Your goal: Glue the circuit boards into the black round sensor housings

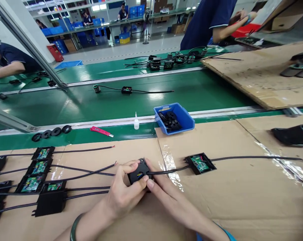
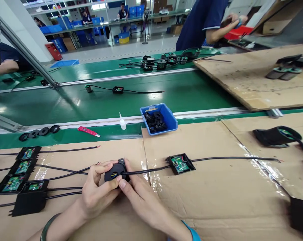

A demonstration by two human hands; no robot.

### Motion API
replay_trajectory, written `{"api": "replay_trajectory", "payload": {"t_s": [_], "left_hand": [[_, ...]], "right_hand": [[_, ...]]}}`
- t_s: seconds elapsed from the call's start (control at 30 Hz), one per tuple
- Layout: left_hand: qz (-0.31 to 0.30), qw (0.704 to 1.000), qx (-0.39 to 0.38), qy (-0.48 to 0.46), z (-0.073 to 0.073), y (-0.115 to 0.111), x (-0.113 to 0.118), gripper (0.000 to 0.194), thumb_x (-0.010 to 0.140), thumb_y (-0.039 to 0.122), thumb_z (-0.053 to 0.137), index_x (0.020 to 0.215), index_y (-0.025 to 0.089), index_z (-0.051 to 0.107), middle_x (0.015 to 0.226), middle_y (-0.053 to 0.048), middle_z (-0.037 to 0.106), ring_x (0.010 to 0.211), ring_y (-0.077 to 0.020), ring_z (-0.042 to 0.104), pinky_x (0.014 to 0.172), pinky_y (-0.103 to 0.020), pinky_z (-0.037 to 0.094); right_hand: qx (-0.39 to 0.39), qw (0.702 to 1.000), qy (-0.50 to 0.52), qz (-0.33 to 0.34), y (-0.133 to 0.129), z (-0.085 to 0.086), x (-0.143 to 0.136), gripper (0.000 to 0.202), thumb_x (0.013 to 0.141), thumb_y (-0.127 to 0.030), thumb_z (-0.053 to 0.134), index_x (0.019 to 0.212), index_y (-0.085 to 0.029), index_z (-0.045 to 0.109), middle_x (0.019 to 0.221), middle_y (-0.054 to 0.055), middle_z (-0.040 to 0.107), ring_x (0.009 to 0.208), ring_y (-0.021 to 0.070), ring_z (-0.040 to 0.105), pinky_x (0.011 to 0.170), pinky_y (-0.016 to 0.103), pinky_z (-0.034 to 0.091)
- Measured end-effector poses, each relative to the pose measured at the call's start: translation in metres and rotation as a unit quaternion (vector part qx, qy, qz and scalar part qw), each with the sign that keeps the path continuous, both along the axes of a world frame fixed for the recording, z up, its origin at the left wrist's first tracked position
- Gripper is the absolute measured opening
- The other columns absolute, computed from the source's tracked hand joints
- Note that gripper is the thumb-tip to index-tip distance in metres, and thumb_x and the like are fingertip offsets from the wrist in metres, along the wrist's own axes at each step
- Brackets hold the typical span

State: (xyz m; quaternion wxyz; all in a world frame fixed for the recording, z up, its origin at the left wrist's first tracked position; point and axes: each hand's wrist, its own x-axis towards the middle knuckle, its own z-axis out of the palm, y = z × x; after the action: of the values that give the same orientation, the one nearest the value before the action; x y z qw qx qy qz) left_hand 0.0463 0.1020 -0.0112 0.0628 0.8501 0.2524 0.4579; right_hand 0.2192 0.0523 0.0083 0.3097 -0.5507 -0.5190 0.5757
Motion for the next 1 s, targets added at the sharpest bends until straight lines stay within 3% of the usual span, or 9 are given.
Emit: {"api": "replay_trajectory", "payload": {"t_s": [0.13, 0.23, 0.33, 0.43, 0.6, 0.83, 1.0], "left_hand": [[-0.014, 0.999, -0.017, -0.029, 0.013, 0.002, 0.004, 0.027, 0.088, 0.016, 0.071, 0.112, 0.017, 0.060, 0.110, -0.010, 0.054, 0.116, -0.0263, 0.063, 0.099, -0.041, 0.059], [-0.010, 0.984, -0.171, -0.050, 0.026, 0.003, 0.007, 0.054, 0.086, 0.037, 0.074, 0.132, 0.021, 0.049, 0.116, -0.012, 0.061, 0.115, -0.0269, 0.062, 0.103, -0.046, 0.055], [0.006, 0.915, -0.401, -0.044, 0.035, 0.006, 0.010, 0.049, 0.098, 0.046, 0.051, 0.141, 0.022, 0.047, 0.134, -0.014, 0.058, 0.128, -0.0295, 0.054, 0.110, -0.052, 0.045], [-0.018, 0.856, -0.515, -0.040, 0.037, 0.011, 0.012, 0.042, 0.098, 0.038, 0.049, 0.137, 0.022, 0.054, 0.139, -0.010, 0.058, 0.133, -0.0286, 0.050, 0.113, -0.049, 0.040], [-0.014, 0.850, -0.526, -0.034, 0.036, 0.016, 0.014, 0.046, 0.093, 0.035, 0.055, 0.136, 0.019, 0.058, 0.125, -0.011, 0.065, 0.126, -0.0293, 0.053, 0.111, -0.048, 0.038], [-0.015, 0.851, -0.525, -0.022, 0.025, 0.016, 0.016, 0.049, 0.095, 0.037, 0.050, 0.137, 0.015, 0.059, 0.107, -0.013, 0.067, 0.106, -0.0287, 0.060, 0.098, -0.047, 0.046], [-0.017, 0.858, -0.512, -0.046, 0.018, 0.013, 0.017, 0.046, 0.099, 0.036, 0.045, 0.138, 0.017, 0.057, 0.118, -0.012, 0.067, 0.115, -0.0262, 0.059, 0.103, -0.043, 0.045]], "right_hand": [[-0.002, 0.996, 0.079, -0.047, 0.005, 0.008, 0.001, 0.081, 0.082, -0.082, 0.044, 0.143, -0.028, 0.053, 0.151, 0.007, 0.050, 0.149, 0.0292, 0.029, 0.124, 0.052, 0.017], [0.021, 0.992, 0.105, -0.067, 0.008, 0.009, 0.002, 0.077, 0.084, -0.077, 0.049, 0.145, -0.030, 0.051, 0.152, 0.005, 0.049, 0.149, 0.0280, 0.028, 0.124, 0.051, 0.016], [0.038, 0.991, 0.098, -0.083, 0.008, 0.004, 0.001, 0.070, 0.087, -0.072, 0.051, 0.145, -0.032, 0.049, 0.154, 0.004, 0.047, 0.150, 0.0270, 0.028, 0.124, 0.052, 0.013], [0.047, 0.991, 0.086, -0.092, 0.007, -0.003, -0.002, 0.066, 0.089, -0.067, 0.052, 0.146, -0.032, 0.048, 0.156, 0.003, 0.043, 0.150, 0.0264, 0.027, 0.124, 0.052, 0.015], [0.052, 0.989, 0.103, -0.097, 0.007, -0.010, -0.007, 0.063, 0.091, -0.062, 0.053, 0.146, -0.032, 0.047, 0.154, 0.004, 0.046, 0.148, 0.0263, 0.031, 0.124, 0.052, 0.018], [0.058, 0.983, 0.120, -0.125, 0.011, -0.016, -0.014, 0.062, 0.089, -0.063, 0.056, 0.141, -0.031, 0.053, 0.147, 0.005, 0.055, 0.147, 0.0279, 0.035, 0.123, 0.053, 0.021], [0.075, 0.982, 0.110, -0.134, 0.013, -0.017, -0.014, 0.057, 0.090, -0.060, 0.057, 0.139, -0.030, 0.057, 0.146, 0.006, 0.056, 0.145, 0.0284, 0.038, 0.122, 0.054, 0.022]]}}
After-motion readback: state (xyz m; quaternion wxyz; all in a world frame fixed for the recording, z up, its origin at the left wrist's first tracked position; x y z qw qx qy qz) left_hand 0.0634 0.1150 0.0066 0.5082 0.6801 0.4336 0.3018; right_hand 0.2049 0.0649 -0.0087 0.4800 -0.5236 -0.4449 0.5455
